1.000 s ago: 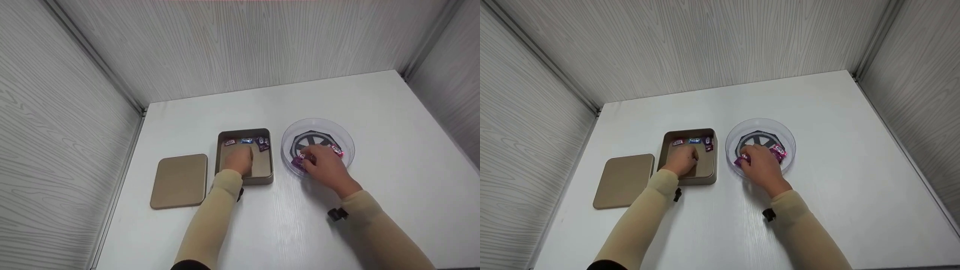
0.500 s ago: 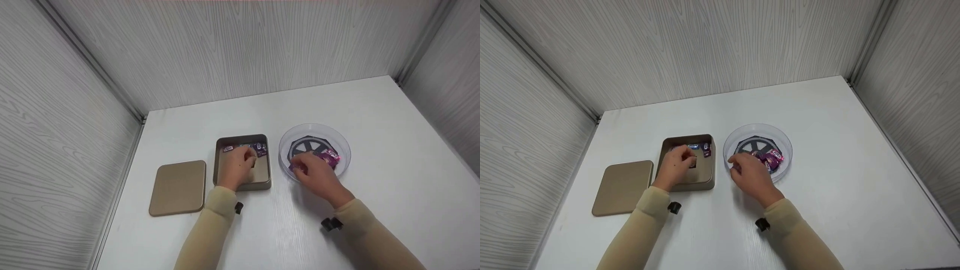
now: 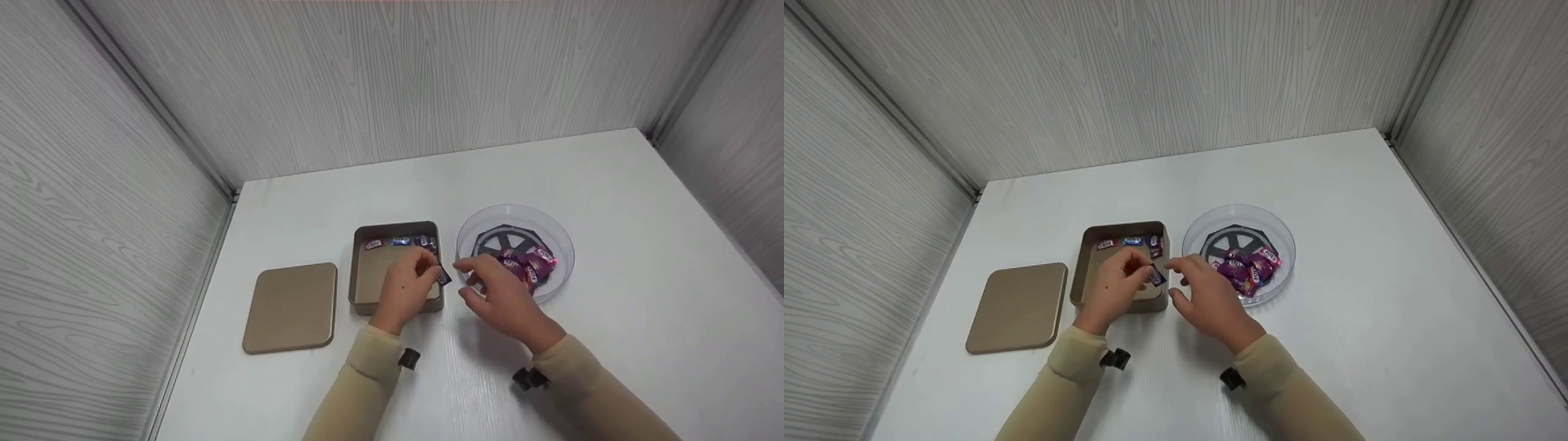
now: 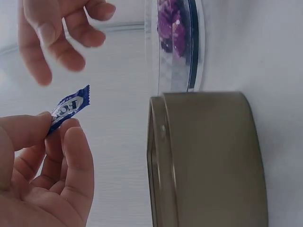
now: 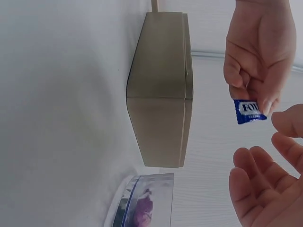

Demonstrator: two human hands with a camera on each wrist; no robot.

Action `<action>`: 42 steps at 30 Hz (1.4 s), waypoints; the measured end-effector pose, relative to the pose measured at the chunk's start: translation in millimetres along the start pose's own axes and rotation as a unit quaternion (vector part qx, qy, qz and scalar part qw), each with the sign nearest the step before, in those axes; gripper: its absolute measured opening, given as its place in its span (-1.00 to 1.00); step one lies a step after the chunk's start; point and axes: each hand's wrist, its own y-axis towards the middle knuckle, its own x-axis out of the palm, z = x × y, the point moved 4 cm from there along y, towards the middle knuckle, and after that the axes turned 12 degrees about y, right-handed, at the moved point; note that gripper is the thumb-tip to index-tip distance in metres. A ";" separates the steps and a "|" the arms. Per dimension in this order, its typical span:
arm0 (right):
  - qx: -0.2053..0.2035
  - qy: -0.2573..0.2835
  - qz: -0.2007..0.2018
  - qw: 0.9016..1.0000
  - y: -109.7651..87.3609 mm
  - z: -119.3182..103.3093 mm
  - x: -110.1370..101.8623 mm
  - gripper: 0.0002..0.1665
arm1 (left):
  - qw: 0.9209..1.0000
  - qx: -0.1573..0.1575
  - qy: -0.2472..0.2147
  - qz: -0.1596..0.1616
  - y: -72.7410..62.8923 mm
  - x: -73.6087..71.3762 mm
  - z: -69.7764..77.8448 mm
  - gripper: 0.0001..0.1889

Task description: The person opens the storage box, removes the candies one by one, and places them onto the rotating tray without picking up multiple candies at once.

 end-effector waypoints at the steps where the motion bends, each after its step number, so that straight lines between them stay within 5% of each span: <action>1: -0.002 0.004 -0.003 1.000 -0.4 -0.7 1.3 -0.54 | 1.000 -0.003 -0.004 -0.003 -0.6 1.4 0.3 -0.94; 20: -0.054 -0.001 0.031 0.998 0.1 -4.6 5.5 -0.53 | 0.991 -0.009 -0.128 -0.025 -3.2 12.8 12.4 -0.92; 36: -0.068 -0.072 0.076 0.992 1.0 -0.8 3.9 -0.68 | 0.990 0.023 -0.132 -0.045 -3.3 26.8 13.4 -0.91; 42: -0.033 -0.080 0.063 0.994 4.9 8.0 -2.8 -0.72 | 0.994 0.024 -0.099 -0.037 -3.8 25.5 9.1 -0.90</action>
